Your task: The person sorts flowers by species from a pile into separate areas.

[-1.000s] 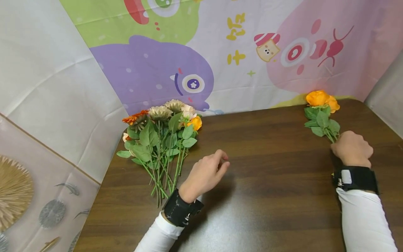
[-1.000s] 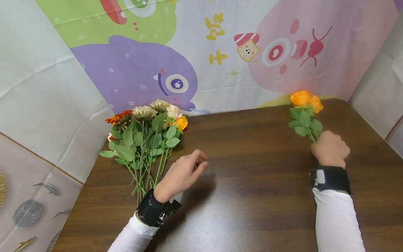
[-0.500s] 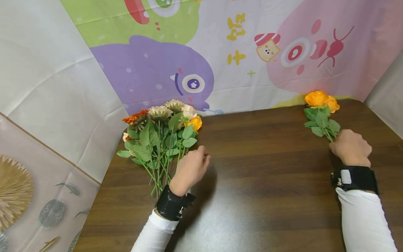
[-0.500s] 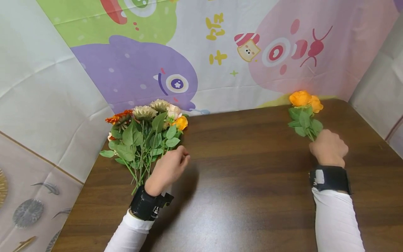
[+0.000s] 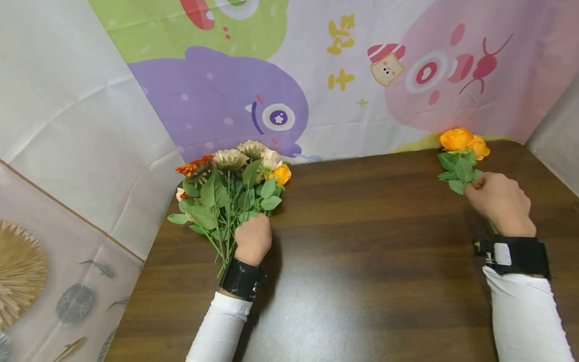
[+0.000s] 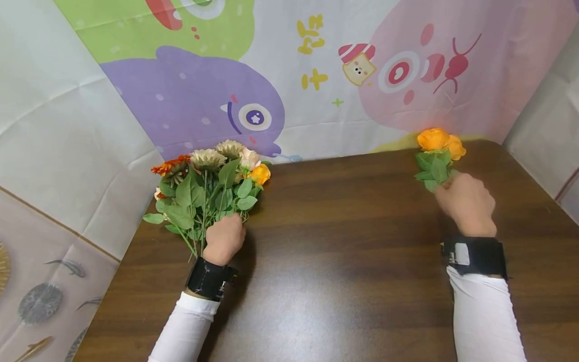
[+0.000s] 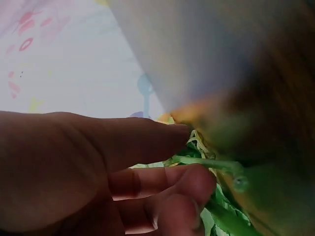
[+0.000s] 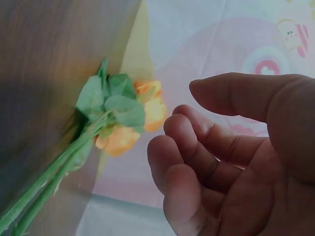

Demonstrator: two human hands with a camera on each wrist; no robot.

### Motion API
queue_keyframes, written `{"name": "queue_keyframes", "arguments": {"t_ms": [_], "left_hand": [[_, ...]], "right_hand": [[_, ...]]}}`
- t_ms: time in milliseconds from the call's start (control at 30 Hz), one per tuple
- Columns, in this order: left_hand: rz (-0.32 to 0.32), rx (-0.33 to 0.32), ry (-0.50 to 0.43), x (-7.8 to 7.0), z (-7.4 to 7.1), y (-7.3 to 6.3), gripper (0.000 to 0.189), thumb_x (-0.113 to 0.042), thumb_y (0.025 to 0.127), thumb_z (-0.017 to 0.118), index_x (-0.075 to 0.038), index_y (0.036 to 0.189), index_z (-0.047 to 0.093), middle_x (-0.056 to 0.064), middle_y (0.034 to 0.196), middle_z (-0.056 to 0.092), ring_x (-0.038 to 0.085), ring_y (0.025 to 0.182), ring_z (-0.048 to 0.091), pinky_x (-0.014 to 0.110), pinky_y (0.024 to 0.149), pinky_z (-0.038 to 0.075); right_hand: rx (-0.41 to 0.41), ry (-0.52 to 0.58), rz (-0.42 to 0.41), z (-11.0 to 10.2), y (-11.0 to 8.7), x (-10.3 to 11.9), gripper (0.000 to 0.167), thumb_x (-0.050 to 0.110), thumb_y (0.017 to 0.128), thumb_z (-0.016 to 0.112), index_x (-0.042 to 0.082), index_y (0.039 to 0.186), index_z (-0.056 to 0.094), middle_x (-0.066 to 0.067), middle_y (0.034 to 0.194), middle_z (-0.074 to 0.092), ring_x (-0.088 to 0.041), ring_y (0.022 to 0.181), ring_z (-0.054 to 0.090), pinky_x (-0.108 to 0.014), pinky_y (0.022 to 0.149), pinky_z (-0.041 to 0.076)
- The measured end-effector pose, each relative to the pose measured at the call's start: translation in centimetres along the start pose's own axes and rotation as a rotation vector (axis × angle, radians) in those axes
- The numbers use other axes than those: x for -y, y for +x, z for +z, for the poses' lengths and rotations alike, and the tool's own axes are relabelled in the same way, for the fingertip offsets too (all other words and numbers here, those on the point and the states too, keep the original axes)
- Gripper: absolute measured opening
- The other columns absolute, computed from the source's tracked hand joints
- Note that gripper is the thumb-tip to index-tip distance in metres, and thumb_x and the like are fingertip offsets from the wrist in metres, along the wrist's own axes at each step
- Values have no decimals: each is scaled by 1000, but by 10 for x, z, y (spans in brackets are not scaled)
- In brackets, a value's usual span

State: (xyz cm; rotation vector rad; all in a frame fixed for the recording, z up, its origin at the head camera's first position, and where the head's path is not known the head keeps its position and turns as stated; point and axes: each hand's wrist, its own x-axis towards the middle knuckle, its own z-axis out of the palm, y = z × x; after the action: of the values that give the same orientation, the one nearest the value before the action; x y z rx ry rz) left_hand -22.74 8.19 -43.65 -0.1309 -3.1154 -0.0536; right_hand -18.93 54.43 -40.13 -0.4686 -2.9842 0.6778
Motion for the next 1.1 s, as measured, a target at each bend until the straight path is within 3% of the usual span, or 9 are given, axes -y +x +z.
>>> {"name": "queue_keyframes", "arguments": {"t_ms": [100,233,333,467,600,900,1100], "left_hand": [[-7,40,13,1,1,2,17,-5,96,57,1,82,65,19,71,66,36,62,66,47,53,53],[-17,21,38,2,2,2,11,-5,95,60,5,95,65,17,66,63,34,57,65,44,50,52],[-59,-5,22,4,2,2,12,-3,93,62,6,100,60,15,62,60,33,54,63,44,49,52],[-99,31,-24,9,-1,4,8,1,92,60,5,85,63,18,67,63,36,60,66,47,52,54],[-82,74,-47,13,-5,6,17,2,92,59,1,77,67,20,75,68,38,66,68,49,55,55],[-46,-27,-43,13,-16,1,11,2,90,59,6,81,64,22,76,68,38,66,68,49,54,55],[-41,-43,-72,9,-25,-2,10,-2,93,56,5,86,60,25,80,68,41,71,68,52,56,55]], "right_hand": [[-2,2,-23,1,0,5,32,26,92,53,-2,100,66,-24,86,63,-40,74,59,-43,49,40],[0,3,-38,2,-1,10,35,28,94,54,-3,104,66,-28,90,64,-42,75,61,-45,50,42],[-1,-1,-50,3,-1,13,37,30,95,54,-4,105,65,-28,90,64,-42,74,61,-47,50,43],[1,-2,-64,2,-1,17,38,30,95,54,-5,105,65,-27,89,64,-40,72,60,-47,50,43],[2,-1,-81,2,-2,23,37,29,96,54,-6,103,64,-22,83,63,-34,67,57,-43,49,41],[-18,-8,-111,1,-6,35,39,29,96,54,-6,106,65,-27,89,65,-37,68,59,-44,46,43],[-10,2,-133,1,-10,45,39,31,97,54,-5,107,64,-27,90,64,-36,67,58,-44,47,43]]}}
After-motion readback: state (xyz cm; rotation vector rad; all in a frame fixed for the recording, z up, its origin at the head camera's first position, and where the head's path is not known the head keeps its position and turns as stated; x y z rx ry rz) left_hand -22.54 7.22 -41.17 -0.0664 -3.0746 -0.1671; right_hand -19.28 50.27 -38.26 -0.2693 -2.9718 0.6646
